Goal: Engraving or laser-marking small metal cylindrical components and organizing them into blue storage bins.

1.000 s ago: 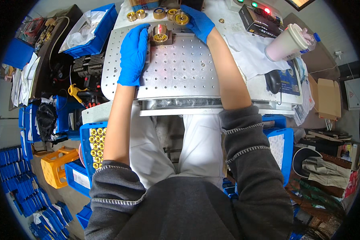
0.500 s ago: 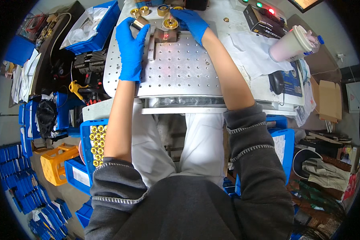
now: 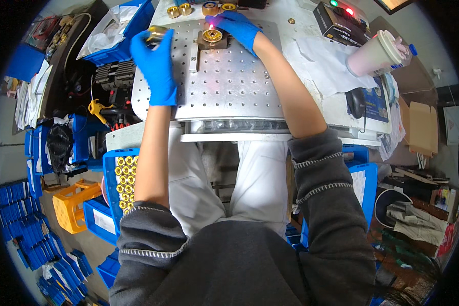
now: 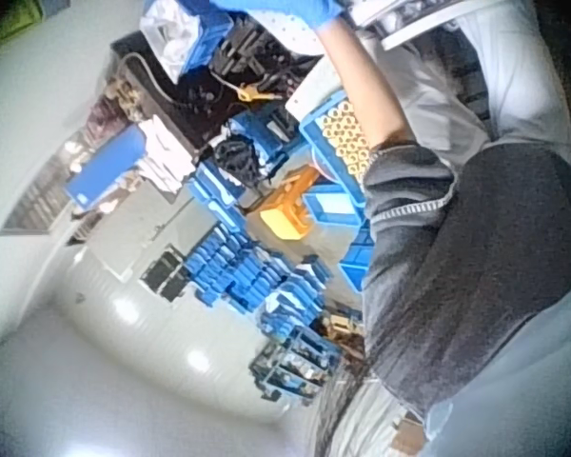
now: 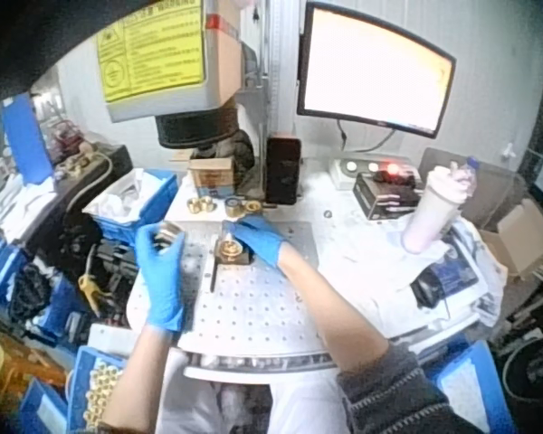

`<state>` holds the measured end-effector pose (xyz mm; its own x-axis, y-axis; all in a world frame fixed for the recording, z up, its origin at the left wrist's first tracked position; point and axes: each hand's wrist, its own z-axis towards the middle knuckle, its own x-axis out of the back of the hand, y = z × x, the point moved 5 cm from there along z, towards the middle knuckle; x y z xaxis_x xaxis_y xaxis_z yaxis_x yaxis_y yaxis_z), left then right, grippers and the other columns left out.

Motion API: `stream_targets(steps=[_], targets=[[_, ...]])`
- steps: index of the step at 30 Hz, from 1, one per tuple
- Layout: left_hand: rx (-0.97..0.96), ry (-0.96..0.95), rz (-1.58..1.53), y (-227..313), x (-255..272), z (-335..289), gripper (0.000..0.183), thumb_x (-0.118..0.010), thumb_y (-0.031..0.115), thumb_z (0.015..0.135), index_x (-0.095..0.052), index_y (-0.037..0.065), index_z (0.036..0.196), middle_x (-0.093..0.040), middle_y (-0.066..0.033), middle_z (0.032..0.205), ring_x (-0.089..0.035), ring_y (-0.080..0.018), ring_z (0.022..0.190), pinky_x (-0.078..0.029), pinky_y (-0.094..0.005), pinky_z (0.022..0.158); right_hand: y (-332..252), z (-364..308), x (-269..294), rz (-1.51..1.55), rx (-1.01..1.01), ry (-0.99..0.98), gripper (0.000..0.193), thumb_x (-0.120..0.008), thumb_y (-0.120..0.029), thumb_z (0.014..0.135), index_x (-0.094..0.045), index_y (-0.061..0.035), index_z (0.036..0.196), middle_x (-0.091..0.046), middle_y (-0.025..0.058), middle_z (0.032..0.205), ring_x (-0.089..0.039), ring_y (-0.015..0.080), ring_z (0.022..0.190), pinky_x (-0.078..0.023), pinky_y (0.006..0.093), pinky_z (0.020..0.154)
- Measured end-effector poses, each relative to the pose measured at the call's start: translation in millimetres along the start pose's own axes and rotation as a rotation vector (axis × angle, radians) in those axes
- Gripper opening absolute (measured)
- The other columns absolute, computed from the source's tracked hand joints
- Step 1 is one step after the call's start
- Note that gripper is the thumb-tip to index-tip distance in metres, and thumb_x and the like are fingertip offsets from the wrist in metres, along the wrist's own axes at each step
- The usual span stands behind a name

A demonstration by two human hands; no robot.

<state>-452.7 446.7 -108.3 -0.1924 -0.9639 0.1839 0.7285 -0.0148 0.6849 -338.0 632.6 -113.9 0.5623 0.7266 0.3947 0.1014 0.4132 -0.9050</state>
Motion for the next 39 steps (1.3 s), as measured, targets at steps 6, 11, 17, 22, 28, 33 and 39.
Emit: stream_targets(steps=[6,11,17,22,28,33,39], targets=[[0.221,0.254,-0.084,13,143,-14,0.024,-0.073,0.012,0.081,-0.059,0.001,0.096,-0.064,-0.0078,0.093,-0.059,-0.0113,0.078,-0.050,-0.0238,0.072,13,9,-1,0.013,0.133,-0.102,0.042,-0.056,-0.037,0.089,-0.061,-0.0089,0.120,-0.060,0.0086,0.117,-0.054,0.0167,0.107,-0.038,0.0285,0.096],[0.344,0.340,0.247,-38,287,-68,0.026,-0.078,0.015,0.075,-0.058,0.003,0.085,-0.062,-0.0052,0.084,-0.055,-0.0105,0.071,-0.047,-0.0240,0.066,51,41,22,-0.040,0.184,-0.051,0.047,-0.053,-0.039,0.091,-0.059,-0.0038,0.120,-0.058,0.0076,0.118,-0.052,0.0136,0.108,-0.039,0.0285,0.096],[0.762,0.258,0.239,-131,403,-187,0.031,-0.076,0.027,0.078,-0.061,0.001,0.087,-0.065,-0.0092,0.086,-0.058,-0.0112,0.072,-0.046,-0.0252,0.062,64,31,59,-0.034,-0.038,0.420,0.042,-0.042,-0.034,0.095,-0.063,-0.0007,0.110,-0.065,0.0106,0.109,-0.057,0.0218,0.102,-0.040,0.0311,0.090],[0.769,0.242,0.258,-200,337,-249,0.026,-0.073,0.021,0.079,-0.057,0.002,0.088,-0.061,-0.0062,0.083,-0.054,-0.0135,0.077,-0.046,-0.0293,0.070,128,32,77,0.323,-0.097,0.491,0.039,-0.045,-0.036,0.094,-0.067,-0.0045,0.094,-0.064,0.0027,0.084,-0.041,0.0095,0.060,-0.036,0.0258,0.059],[0.282,0.098,0.776,-178,277,-224,0.027,-0.070,0.012,0.077,-0.058,0.001,0.099,-0.054,-0.0150,0.099,-0.056,-0.0302,0.089,-0.046,-0.0360,0.078,130,21,89,0.281,-0.141,0.505,0.040,-0.043,-0.037,0.095,-0.069,-0.0069,0.092,-0.063,0.0007,0.080,-0.040,0.0084,0.059,-0.033,0.0245,0.057],[0.320,0.068,0.824,-186,271,-226,0.027,-0.070,0.007,0.075,-0.058,0.002,0.099,-0.052,-0.0193,0.109,-0.055,-0.0378,0.095,-0.046,-0.0407,0.083,132,24,91,0.143,-0.066,0.487,0.042,-0.042,-0.037,0.095,-0.069,-0.0056,0.094,-0.065,0.0019,0.084,-0.046,0.0107,0.064,-0.038,0.0255,0.063],[0.358,0.082,0.875,-189,273,-232,0.022,-0.068,0.008,0.078,-0.059,0.000,0.096,-0.051,-0.0206,0.110,-0.054,-0.0385,0.098,-0.046,-0.0411,0.085,131,24,84,0.134,-0.077,0.454,0.036,-0.047,-0.036,0.094,-0.068,-0.0071,0.097,-0.064,-0.0010,0.086,-0.047,0.0083,0.068,-0.037,0.0229,0.063]])
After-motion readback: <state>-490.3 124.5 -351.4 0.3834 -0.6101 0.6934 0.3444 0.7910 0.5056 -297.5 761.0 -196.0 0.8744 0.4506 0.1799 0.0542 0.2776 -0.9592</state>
